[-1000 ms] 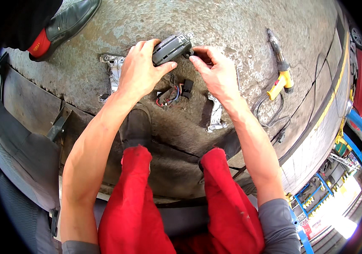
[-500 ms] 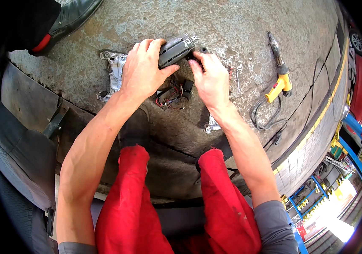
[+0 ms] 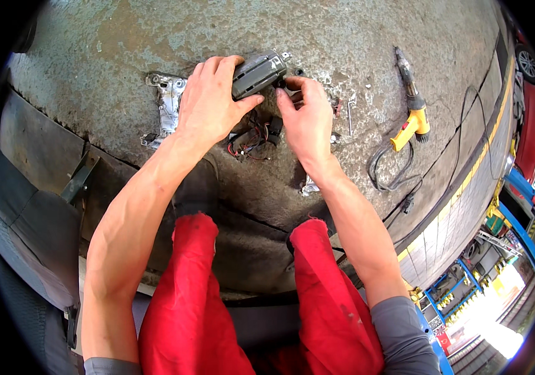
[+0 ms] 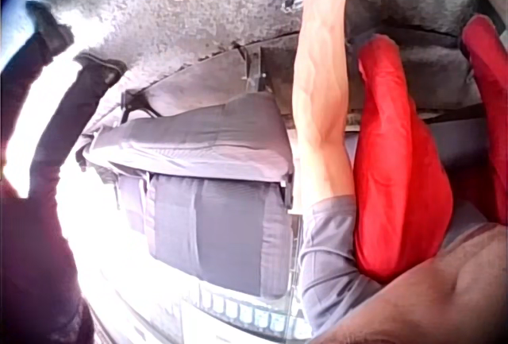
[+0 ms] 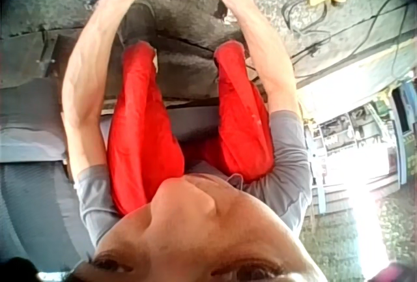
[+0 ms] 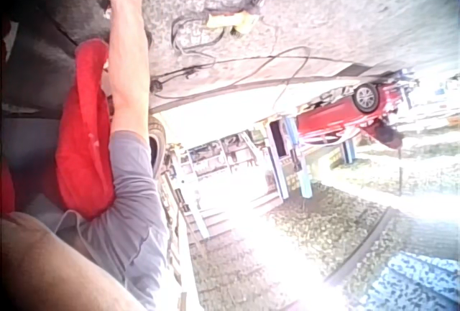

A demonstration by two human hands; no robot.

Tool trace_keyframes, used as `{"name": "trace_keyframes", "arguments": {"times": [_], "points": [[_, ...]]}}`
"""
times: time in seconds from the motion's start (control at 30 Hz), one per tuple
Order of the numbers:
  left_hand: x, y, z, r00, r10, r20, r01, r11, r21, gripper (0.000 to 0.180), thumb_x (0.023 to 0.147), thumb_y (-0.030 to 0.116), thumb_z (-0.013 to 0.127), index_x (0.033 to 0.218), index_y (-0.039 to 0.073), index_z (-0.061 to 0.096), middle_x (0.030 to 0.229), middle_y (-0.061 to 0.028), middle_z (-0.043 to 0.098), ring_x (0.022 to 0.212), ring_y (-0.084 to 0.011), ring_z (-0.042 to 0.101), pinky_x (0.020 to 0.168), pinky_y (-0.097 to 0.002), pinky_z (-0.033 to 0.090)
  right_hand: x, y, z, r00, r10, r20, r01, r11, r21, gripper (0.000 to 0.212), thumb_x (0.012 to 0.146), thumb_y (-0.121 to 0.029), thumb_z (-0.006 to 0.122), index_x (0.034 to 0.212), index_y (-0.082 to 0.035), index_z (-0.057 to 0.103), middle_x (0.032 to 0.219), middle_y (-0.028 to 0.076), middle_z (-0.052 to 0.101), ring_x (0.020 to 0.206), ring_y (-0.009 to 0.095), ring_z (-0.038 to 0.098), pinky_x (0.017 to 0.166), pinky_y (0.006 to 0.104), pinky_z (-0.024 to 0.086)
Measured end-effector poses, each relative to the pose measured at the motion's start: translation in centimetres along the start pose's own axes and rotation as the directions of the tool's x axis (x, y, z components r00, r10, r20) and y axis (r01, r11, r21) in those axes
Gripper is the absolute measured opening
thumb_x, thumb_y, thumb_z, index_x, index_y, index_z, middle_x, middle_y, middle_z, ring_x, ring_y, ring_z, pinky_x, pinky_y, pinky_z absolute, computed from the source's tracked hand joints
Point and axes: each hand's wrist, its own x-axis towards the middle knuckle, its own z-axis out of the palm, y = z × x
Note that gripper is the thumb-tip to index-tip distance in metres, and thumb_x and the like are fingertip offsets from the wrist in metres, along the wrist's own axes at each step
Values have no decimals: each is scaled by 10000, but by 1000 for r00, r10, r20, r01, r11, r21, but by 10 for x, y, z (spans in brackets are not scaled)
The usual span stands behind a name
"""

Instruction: The person sits on the floor and assembles a mechanical component, likely a car seat motor. They handle a metal bracket, a motor housing, and a wiring harness, connecting the wires and fitting the motor into the bracket.

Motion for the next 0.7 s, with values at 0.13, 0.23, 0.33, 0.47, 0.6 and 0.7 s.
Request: {"name": "trace_keyframes", "arguments": {"times": [0.13, 0.23, 0.33, 0.47, 0.6, 0.7], "points": [[1, 1, -2, 1000, -15, 9, 15, 1000, -6, 687, 792, 343, 888, 1338, 30, 612, 1293, -193, 643, 1222, -393, 593, 1062, -484, 487, 3, -1, -1, 996, 84, 42, -88, 991, 103, 172, 949, -118, 736, 1067, 5, 715, 1062, 141, 686, 859, 263, 704, 777, 377, 566], [1, 1, -2, 1000, -12, 7, 12, 1000, -12, 689, 788, 343, 890, 1337, 31, 614, 1284, -195, 645, 1222, -395, 595, 1058, -485, 490, 2, -1, -1, 998, 42, 41, -46, 994, 103, 169, 949, -116, 735, 1064, 6, 715, 1056, 142, 698, 852, 260, 709, 771, 376, 567], [0, 1, -1, 1000, -10, -3, 10, 1000, -4, 675, 797, 313, 893, 1345, 31, 616, 1283, -165, 648, 1237, -374, 596, 1051, -468, 492, 3, 0, 0, 999, 23, 36, -26, 995, 99, 175, 951, -122, 734, 1072, 4, 714, 1060, 145, 711, 856, 266, 717, 770, 381, 570], [3, 2, -5, 999, -35, 29, 35, 999, -10, 669, 795, 318, 890, 1340, 31, 628, 1270, -165, 659, 1236, -368, 605, 1049, -466, 495, 5, -5, 0, 995, 83, 55, -87, 993, 76, 231, 948, -147, 741, 1106, 16, 699, 1080, 169, 718, 887, 289, 730, 788, 395, 576], [5, 2, -7, 998, -41, 50, 40, 999, 6, 664, 793, 320, 886, 1336, 32, 634, 1264, -166, 666, 1221, -366, 619, 1041, -469, 502, 9, -7, 5, 991, 129, 27, -131, 989, 73, 290, 935, -163, 748, 1127, 42, 678, 1064, 201, 717, 897, 311, 734, 802, 407, 580], [4, 2, -8, 998, -33, 46, 33, 999, 12, 658, 788, 319, 888, 1327, 34, 640, 1261, -164, 669, 1211, -369, 626, 1035, -471, 506, 9, -7, 7, 993, 122, 12, -122, 991, 46, 300, 927, -160, 749, 1127, 50, 673, 1044, 209, 719, 893, 313, 736, 806, 408, 582]]}}
